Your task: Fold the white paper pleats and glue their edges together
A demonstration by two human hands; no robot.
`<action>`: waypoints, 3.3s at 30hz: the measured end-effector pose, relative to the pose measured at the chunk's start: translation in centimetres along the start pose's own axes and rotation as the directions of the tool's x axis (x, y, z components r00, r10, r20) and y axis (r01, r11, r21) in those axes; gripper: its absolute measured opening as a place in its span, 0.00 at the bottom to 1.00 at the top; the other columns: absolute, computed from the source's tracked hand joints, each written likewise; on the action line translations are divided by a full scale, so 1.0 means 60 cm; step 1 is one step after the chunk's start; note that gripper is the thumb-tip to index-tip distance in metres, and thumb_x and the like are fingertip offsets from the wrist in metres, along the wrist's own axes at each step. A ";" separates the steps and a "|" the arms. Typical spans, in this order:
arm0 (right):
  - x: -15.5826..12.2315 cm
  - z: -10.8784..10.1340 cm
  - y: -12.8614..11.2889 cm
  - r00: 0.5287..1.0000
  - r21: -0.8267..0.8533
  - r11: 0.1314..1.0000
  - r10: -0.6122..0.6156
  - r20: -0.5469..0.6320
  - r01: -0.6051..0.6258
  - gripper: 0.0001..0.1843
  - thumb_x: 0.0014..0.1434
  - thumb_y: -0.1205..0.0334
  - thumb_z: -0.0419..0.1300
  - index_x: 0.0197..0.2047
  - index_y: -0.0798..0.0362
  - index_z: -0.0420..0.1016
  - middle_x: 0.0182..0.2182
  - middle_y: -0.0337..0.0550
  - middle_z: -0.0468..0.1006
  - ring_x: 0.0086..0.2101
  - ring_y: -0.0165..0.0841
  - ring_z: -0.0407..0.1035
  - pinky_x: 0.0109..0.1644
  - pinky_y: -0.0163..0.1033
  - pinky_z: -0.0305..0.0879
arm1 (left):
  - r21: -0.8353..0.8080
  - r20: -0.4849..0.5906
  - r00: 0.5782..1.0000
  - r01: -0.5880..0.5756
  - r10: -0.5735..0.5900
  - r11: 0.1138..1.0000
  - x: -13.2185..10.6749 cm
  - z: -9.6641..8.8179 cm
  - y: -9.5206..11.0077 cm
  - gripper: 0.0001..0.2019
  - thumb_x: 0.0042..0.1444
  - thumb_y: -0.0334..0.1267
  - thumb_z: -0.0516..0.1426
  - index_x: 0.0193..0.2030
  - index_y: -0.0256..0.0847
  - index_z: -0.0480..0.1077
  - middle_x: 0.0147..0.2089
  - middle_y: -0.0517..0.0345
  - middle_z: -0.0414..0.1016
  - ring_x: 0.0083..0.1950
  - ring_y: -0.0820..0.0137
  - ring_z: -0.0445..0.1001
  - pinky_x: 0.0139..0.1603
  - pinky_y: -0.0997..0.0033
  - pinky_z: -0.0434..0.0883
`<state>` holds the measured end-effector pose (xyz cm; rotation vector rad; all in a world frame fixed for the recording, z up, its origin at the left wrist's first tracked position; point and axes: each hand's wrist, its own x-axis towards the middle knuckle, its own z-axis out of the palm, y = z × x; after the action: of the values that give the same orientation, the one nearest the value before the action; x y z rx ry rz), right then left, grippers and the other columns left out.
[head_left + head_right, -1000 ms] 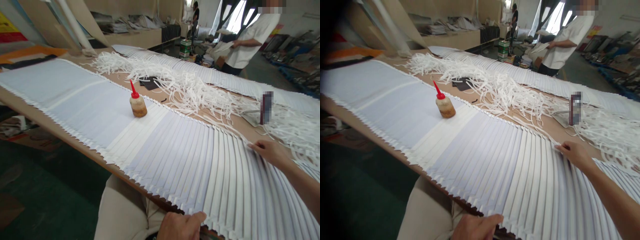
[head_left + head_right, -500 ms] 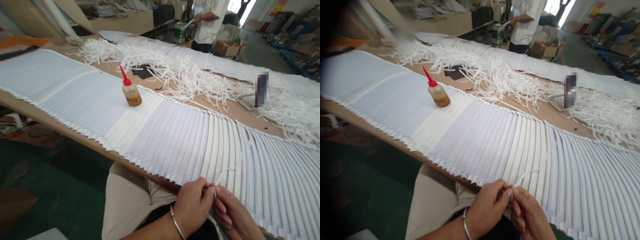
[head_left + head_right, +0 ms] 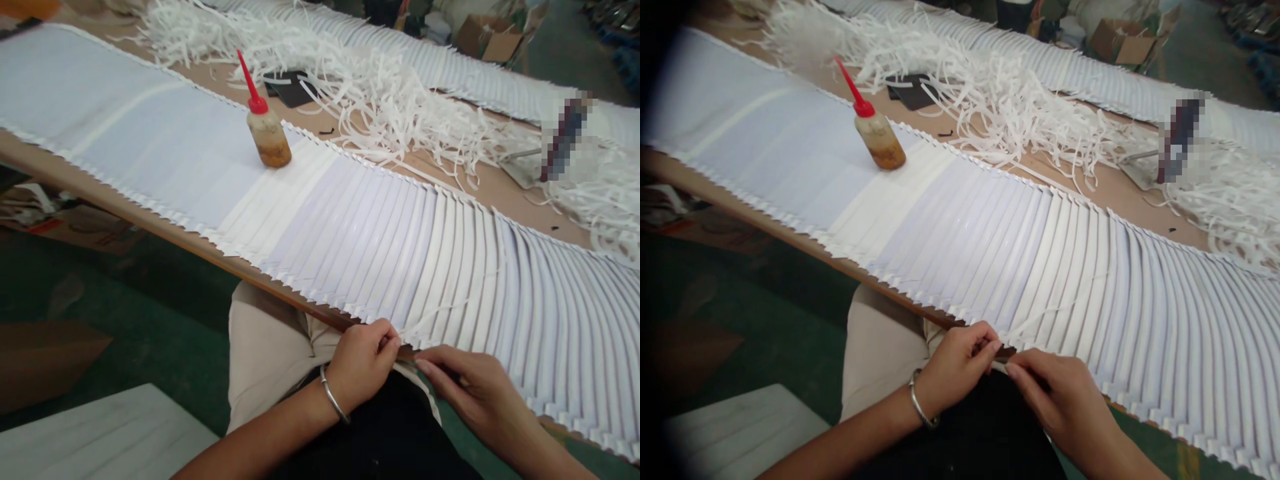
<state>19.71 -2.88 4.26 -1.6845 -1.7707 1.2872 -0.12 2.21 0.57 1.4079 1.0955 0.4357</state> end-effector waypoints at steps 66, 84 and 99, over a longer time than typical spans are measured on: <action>0.420 -0.235 -0.030 0.992 -0.674 0.728 -0.088 0.090 0.125 0.07 0.61 0.60 0.63 0.36 0.53 0.82 0.33 0.42 0.85 0.35 0.34 0.77 0.40 0.36 0.65 | 0.881 -0.080 0.892 -0.146 0.445 0.451 -0.012 -0.046 -0.038 0.26 0.59 0.23 0.58 0.64 0.38 0.72 0.29 0.62 0.76 0.24 0.65 0.76 0.21 0.67 0.66; 0.522 -0.307 0.038 0.965 -0.676 0.735 -0.215 -0.151 0.058 0.06 0.60 0.59 0.62 0.35 0.52 0.79 0.31 0.44 0.81 0.32 0.36 0.72 0.38 0.39 0.62 | 0.872 -0.104 0.832 -0.188 0.545 0.453 -0.008 -0.047 -0.045 0.25 0.57 0.22 0.53 0.62 0.35 0.71 0.28 0.62 0.75 0.21 0.66 0.74 0.20 0.66 0.63; 0.543 -0.324 0.063 0.901 -0.738 0.665 -0.247 -0.357 -0.110 0.09 0.63 0.59 0.59 0.40 0.52 0.80 0.38 0.49 0.82 0.37 0.39 0.73 0.42 0.40 0.62 | 0.836 -0.107 0.808 -0.243 0.580 0.493 -0.007 -0.047 -0.059 0.26 0.57 0.21 0.49 0.62 0.34 0.69 0.27 0.60 0.76 0.19 0.66 0.73 0.17 0.67 0.63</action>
<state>30.28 33.61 1.02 -2.0456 -2.1723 0.0311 -3.80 2.80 -2.01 2.5336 1.3241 0.6321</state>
